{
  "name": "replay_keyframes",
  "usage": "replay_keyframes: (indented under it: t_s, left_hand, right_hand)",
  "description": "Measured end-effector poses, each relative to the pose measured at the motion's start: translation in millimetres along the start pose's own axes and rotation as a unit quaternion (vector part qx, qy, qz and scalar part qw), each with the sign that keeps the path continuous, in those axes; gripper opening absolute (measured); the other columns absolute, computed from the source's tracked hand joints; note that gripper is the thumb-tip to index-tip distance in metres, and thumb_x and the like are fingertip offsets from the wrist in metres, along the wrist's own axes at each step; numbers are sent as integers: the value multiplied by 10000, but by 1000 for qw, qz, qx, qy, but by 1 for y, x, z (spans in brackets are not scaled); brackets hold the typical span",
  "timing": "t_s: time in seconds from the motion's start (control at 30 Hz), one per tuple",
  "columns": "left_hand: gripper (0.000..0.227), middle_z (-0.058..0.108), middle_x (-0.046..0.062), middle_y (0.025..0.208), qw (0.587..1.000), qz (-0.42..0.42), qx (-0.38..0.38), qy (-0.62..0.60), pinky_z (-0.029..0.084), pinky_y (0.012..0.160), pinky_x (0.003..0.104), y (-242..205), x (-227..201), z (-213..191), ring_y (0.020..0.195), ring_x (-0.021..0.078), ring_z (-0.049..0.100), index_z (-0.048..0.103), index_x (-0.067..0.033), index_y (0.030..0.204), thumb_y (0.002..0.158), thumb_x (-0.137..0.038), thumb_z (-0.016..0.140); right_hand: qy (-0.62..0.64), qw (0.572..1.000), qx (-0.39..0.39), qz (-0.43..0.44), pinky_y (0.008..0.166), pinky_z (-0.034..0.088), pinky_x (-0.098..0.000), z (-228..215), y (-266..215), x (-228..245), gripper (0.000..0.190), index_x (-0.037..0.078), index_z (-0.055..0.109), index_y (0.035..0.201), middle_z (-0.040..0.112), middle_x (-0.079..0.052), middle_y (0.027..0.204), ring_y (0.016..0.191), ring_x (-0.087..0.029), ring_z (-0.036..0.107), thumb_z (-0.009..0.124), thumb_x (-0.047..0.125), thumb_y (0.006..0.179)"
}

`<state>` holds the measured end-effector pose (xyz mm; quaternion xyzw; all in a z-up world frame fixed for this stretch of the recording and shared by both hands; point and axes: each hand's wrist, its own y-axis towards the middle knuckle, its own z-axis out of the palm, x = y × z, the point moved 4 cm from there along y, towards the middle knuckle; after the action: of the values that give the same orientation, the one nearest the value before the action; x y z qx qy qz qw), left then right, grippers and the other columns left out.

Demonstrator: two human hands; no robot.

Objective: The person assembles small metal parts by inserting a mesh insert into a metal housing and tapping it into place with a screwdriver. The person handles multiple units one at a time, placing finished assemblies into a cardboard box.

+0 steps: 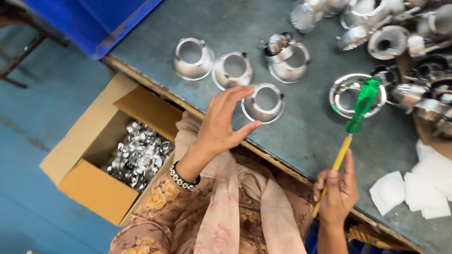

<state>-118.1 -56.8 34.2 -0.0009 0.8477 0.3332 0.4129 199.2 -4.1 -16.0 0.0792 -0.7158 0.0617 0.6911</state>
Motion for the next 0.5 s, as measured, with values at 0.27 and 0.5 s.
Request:
replay_keyframes:
  t_s: [0.27, 0.5]
  left_hand:
    - [760, 575, 132, 1406, 994, 8, 92, 52, 413, 1085, 462, 37, -20, 40, 1287, 336, 536, 473, -86, 1476, 842, -301, 831]
    - [769, 592, 102, 1395, 978, 67, 196, -34, 383, 1097, 451, 31, -49, 84, 1291, 319, 549, 480, -102, 1476, 826, -334, 819]
  right_hand:
    - [28, 1000, 5, 1, 413, 381, -205, -3, 0, -6, 609, 71, 308, 1642, 525, -40, 693, 474, -64, 438, 491, 166, 1069]
    - [144, 986, -50, -62, 424, 385, -209, -7, -6, -5, 612, 70, 258, 1655, 483, -50, 696, 512, -78, 435, 487, 176, 1097]
